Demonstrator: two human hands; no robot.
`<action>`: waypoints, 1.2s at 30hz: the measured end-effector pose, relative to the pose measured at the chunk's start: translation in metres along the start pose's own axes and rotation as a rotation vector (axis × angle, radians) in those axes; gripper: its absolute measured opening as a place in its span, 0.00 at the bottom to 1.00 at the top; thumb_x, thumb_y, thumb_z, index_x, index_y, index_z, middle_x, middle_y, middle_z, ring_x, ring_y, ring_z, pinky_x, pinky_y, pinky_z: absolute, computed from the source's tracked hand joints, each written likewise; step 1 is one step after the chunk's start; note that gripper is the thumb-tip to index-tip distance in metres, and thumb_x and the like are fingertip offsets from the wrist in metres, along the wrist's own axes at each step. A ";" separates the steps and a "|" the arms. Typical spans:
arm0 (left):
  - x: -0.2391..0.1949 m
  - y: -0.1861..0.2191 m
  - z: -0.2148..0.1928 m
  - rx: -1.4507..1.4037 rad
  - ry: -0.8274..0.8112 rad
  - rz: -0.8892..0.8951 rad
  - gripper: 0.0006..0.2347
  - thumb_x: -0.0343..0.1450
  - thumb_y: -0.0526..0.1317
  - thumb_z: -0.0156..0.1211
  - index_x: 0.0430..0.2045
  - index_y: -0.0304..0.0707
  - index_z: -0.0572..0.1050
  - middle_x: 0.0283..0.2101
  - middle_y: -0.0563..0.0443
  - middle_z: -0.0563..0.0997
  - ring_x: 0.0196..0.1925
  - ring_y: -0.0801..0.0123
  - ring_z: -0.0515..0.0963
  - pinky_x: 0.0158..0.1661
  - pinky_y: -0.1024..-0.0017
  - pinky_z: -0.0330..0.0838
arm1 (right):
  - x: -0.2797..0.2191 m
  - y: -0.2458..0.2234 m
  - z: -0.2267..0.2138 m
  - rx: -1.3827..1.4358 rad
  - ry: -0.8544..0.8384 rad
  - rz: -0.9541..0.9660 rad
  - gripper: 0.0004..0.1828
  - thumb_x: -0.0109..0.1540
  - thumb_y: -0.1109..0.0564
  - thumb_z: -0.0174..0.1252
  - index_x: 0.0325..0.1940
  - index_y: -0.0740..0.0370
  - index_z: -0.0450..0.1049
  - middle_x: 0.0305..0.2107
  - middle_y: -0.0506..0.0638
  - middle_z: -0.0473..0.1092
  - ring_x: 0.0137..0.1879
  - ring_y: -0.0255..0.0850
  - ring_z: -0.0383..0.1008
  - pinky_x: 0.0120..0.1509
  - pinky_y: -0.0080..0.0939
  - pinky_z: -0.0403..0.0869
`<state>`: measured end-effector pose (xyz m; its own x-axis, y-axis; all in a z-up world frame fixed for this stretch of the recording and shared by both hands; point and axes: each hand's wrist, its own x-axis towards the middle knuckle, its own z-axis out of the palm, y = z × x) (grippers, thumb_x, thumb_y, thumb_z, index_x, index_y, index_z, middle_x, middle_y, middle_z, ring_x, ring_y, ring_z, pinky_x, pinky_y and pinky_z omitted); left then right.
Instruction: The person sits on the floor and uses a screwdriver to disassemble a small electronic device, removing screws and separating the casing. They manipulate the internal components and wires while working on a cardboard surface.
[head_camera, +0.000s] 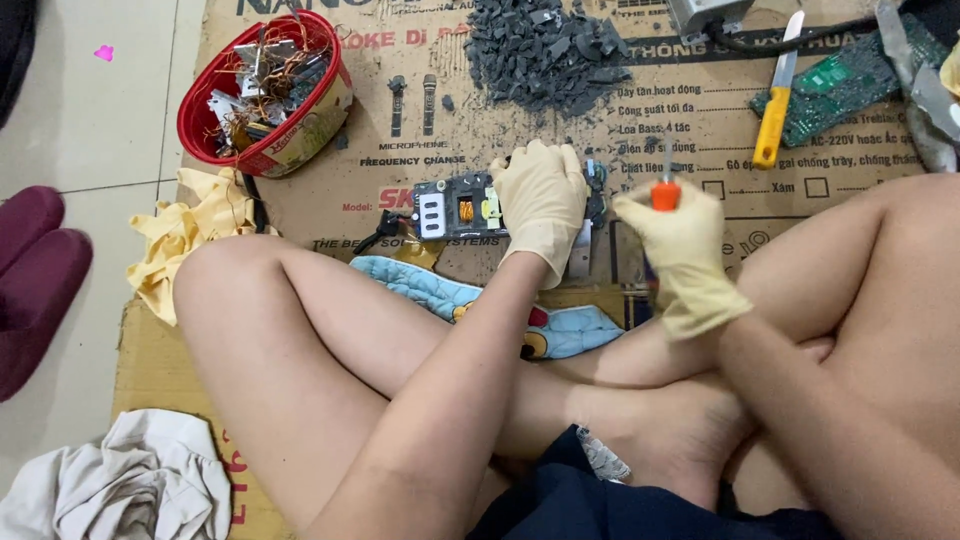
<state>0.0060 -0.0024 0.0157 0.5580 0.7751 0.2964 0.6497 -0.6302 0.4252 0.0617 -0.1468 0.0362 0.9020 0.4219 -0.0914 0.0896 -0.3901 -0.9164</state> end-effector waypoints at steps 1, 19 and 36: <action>-0.002 0.004 -0.004 0.002 -0.002 0.003 0.19 0.74 0.49 0.41 0.18 0.43 0.76 0.30 0.44 0.80 0.43 0.54 0.80 0.55 0.50 0.61 | 0.013 0.004 -0.003 0.002 0.001 0.002 0.15 0.57 0.48 0.77 0.34 0.55 0.77 0.29 0.52 0.75 0.38 0.48 0.77 0.50 0.47 0.75; 0.007 0.006 -0.007 0.047 -0.197 -0.092 0.21 0.74 0.50 0.34 0.21 0.43 0.76 0.37 0.43 0.82 0.49 0.53 0.79 0.59 0.50 0.58 | 0.065 0.033 0.010 -0.796 -0.108 -0.926 0.16 0.50 0.43 0.69 0.39 0.45 0.77 0.32 0.43 0.75 0.42 0.41 0.81 0.50 0.40 0.77; 0.005 0.013 -0.026 0.025 -0.227 -0.094 0.21 0.75 0.49 0.36 0.21 0.43 0.78 0.40 0.43 0.83 0.52 0.55 0.79 0.61 0.53 0.56 | 0.104 0.010 -0.016 0.502 -0.436 0.288 0.06 0.63 0.54 0.62 0.39 0.58 0.76 0.28 0.50 0.78 0.21 0.30 0.72 0.29 0.31 0.70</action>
<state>0.0039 -0.0059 0.0445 0.5943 0.8023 0.0558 0.7152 -0.5590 0.4194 0.1636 -0.1199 0.0238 0.6007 0.6878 -0.4075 -0.4257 -0.1564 -0.8913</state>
